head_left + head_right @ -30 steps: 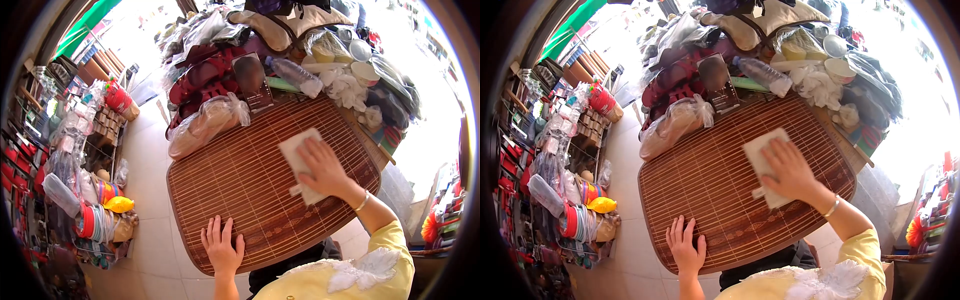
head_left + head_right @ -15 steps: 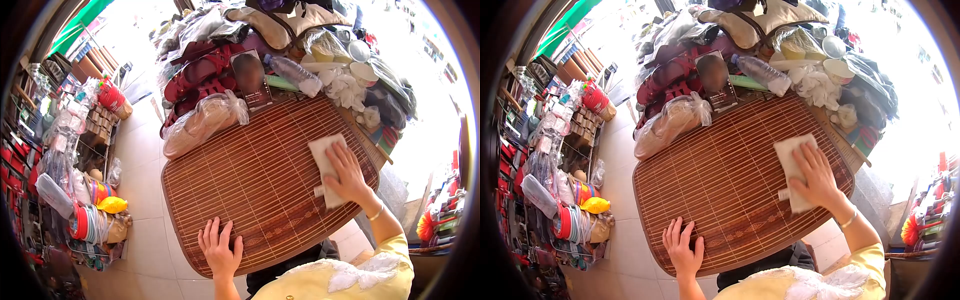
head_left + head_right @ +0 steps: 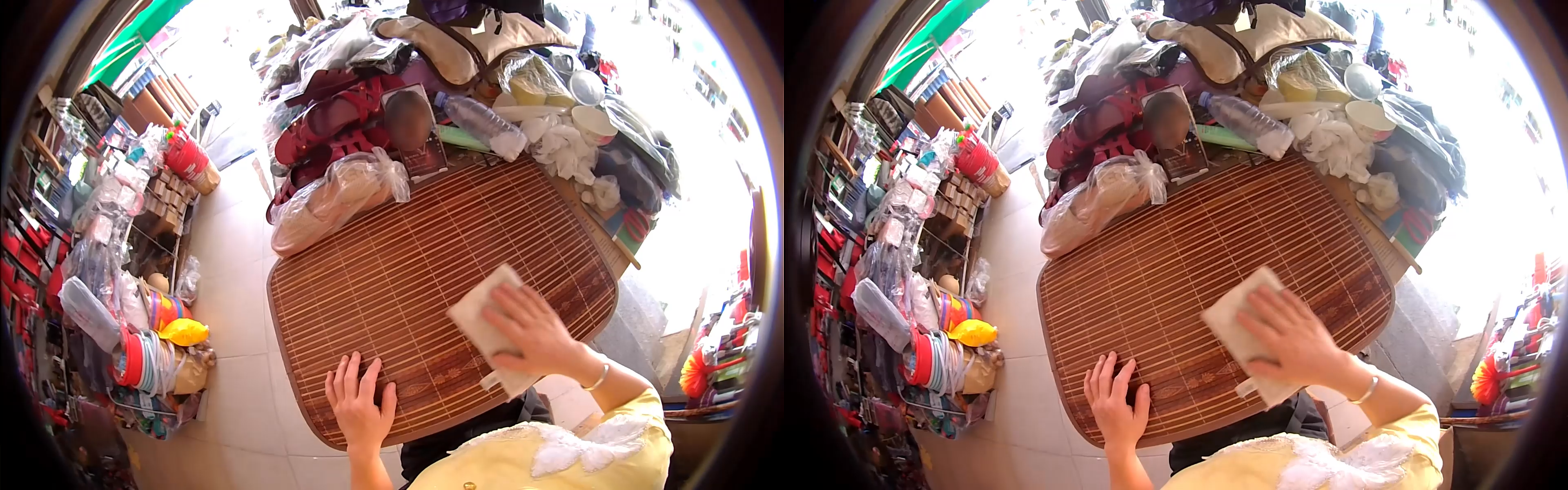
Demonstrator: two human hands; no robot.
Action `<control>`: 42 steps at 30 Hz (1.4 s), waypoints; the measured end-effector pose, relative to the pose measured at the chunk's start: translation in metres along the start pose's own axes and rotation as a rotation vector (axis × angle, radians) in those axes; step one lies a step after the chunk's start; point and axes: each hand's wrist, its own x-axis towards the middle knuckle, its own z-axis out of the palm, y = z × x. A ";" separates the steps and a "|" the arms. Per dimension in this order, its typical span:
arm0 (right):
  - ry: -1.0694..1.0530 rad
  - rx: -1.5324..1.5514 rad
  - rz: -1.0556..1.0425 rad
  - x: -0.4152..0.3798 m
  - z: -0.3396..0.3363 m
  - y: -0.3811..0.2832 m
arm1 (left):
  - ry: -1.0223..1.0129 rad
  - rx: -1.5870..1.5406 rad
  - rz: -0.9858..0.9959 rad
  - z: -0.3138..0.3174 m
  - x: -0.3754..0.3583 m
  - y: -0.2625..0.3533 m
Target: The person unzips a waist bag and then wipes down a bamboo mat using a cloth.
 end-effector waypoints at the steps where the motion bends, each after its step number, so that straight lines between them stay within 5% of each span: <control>1: -0.014 -0.035 0.122 -0.010 -0.002 0.008 | 0.001 0.004 0.001 0.000 0.001 0.001; 8: 0.187 -0.077 0.480 0.016 0.004 0.098 | 0.008 0.019 0.013 0.001 0.003 0.003; 16: 0.091 -0.030 -0.098 0.043 0.019 -0.001 | 0.003 0.010 0.004 0.000 0.000 0.002; 20: 0.024 0.039 -0.093 -0.003 0.009 0.002 | -0.007 0.006 -0.001 -0.001 0.000 0.001; 26: 0.149 -0.105 0.453 -0.004 -0.001 0.094 | -0.006 0.016 0.013 0.000 0.004 0.003; 30: 0.187 -0.130 0.462 0.049 0.008 0.110 | 0.014 0.022 0.018 0.002 0.003 0.003; 36: 0.159 -0.081 -0.054 0.057 0.021 0.027 | 0.026 0.010 0.007 0.002 -0.001 0.002; 42: -0.012 0.028 -0.057 -0.011 0.001 0.016 | 0.002 -0.023 -0.009 -0.001 0.000 0.003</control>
